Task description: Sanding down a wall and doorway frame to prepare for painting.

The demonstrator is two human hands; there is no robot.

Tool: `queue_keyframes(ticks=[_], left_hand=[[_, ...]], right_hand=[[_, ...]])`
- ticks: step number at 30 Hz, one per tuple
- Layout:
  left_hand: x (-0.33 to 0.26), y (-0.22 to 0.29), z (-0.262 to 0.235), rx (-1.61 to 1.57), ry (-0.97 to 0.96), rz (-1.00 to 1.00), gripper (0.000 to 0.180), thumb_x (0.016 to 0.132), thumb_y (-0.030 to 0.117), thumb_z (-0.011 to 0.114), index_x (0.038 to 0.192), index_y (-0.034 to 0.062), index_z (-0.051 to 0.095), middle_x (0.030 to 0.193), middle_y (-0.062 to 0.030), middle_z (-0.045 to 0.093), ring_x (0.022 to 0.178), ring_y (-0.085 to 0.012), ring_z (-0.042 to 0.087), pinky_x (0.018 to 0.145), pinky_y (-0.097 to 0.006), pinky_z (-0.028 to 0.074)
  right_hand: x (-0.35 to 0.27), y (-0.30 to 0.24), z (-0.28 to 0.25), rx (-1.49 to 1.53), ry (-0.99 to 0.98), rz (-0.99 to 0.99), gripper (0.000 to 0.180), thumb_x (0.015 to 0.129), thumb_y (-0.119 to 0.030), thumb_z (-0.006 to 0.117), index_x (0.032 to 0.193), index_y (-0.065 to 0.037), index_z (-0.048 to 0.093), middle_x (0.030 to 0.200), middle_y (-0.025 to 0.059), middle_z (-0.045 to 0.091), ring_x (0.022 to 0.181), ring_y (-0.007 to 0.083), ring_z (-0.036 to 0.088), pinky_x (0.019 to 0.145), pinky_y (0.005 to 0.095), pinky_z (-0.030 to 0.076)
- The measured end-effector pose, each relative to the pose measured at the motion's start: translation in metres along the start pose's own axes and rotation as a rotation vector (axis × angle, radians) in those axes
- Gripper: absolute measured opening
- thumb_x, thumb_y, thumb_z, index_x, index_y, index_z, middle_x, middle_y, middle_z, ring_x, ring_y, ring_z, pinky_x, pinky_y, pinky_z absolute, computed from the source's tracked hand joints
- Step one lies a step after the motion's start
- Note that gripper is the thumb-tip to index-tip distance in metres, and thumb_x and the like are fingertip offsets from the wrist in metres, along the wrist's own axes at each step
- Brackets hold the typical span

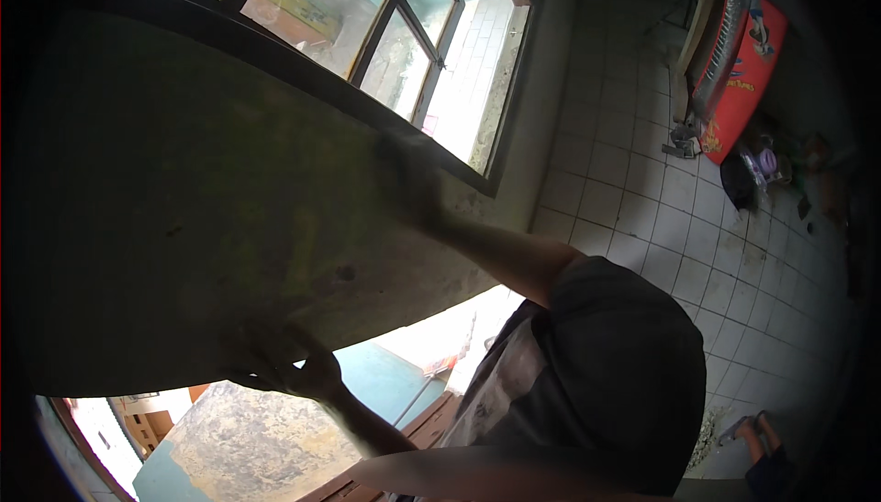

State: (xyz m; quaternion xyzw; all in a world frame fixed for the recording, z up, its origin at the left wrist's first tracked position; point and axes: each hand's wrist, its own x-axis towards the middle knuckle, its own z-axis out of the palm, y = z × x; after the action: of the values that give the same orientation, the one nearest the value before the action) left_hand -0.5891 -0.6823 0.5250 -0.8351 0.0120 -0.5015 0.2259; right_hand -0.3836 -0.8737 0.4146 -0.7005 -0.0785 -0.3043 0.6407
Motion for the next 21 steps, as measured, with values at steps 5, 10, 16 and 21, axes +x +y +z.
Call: queue_keyframes(ticks=[5, 10, 16, 21], left_hand=[[-0.002, -0.003, 0.020, 0.097, 0.104, -0.001, 0.045, 0.096, 0.028, 0.065, 0.135, 0.0055, 0.065, 0.152, -0.0154, 0.052, 0.145, -0.0447, 0.037, 0.117, -0.070, 0.014], [0.005, 0.005, 0.015, 0.131, 0.116, 0.098, 0.044, 0.101, 0.036, 0.061, 0.135, 0.0081, 0.065, 0.147, -0.0173, 0.055, 0.138, -0.0472, 0.047, 0.117, -0.068, 0.024], [0.033, -0.019, -0.003, 0.009, 0.141, 0.117, 0.036, 0.096, 0.029, 0.064, 0.123, 0.0061, 0.072, 0.138, -0.0137, 0.064, 0.141, -0.0436, 0.045, 0.120, -0.065, 0.020], [0.039, -0.020, 0.015, 0.049, 0.138, 0.091, 0.044, 0.097, 0.036, 0.066, 0.128, 0.0053, 0.069, 0.140, -0.0164, 0.062, 0.139, -0.0425, 0.048, 0.121, -0.058, 0.027]], right_hand=[[-0.069, 0.074, 0.053, -0.238, 0.396, 0.158, 0.027, 0.096, -0.011, 0.057, 0.122, -0.004, 0.060, 0.106, 0.0201, 0.062, 0.095, 0.0420, 0.059, 0.084, 0.0518, 0.047], [0.022, -0.062, 0.032, 0.241, 0.277, -0.334, 0.027, 0.095, -0.012, 0.061, 0.121, -0.004, 0.061, 0.110, 0.0200, 0.059, 0.101, 0.0388, 0.055, 0.090, 0.0449, 0.044], [-0.029, 0.067, 0.025, -0.088, 0.153, -0.173, 0.030, 0.094, -0.015, 0.065, 0.121, -0.003, 0.061, 0.110, 0.0220, 0.060, 0.098, 0.0400, 0.056, 0.088, 0.0475, 0.046], [-0.036, 0.066, 0.045, -0.252, 0.393, 0.282, 0.031, 0.099, -0.017, 0.059, 0.124, 0.002, 0.060, 0.115, 0.0252, 0.061, 0.107, 0.0409, 0.059, 0.093, 0.0465, 0.047]])
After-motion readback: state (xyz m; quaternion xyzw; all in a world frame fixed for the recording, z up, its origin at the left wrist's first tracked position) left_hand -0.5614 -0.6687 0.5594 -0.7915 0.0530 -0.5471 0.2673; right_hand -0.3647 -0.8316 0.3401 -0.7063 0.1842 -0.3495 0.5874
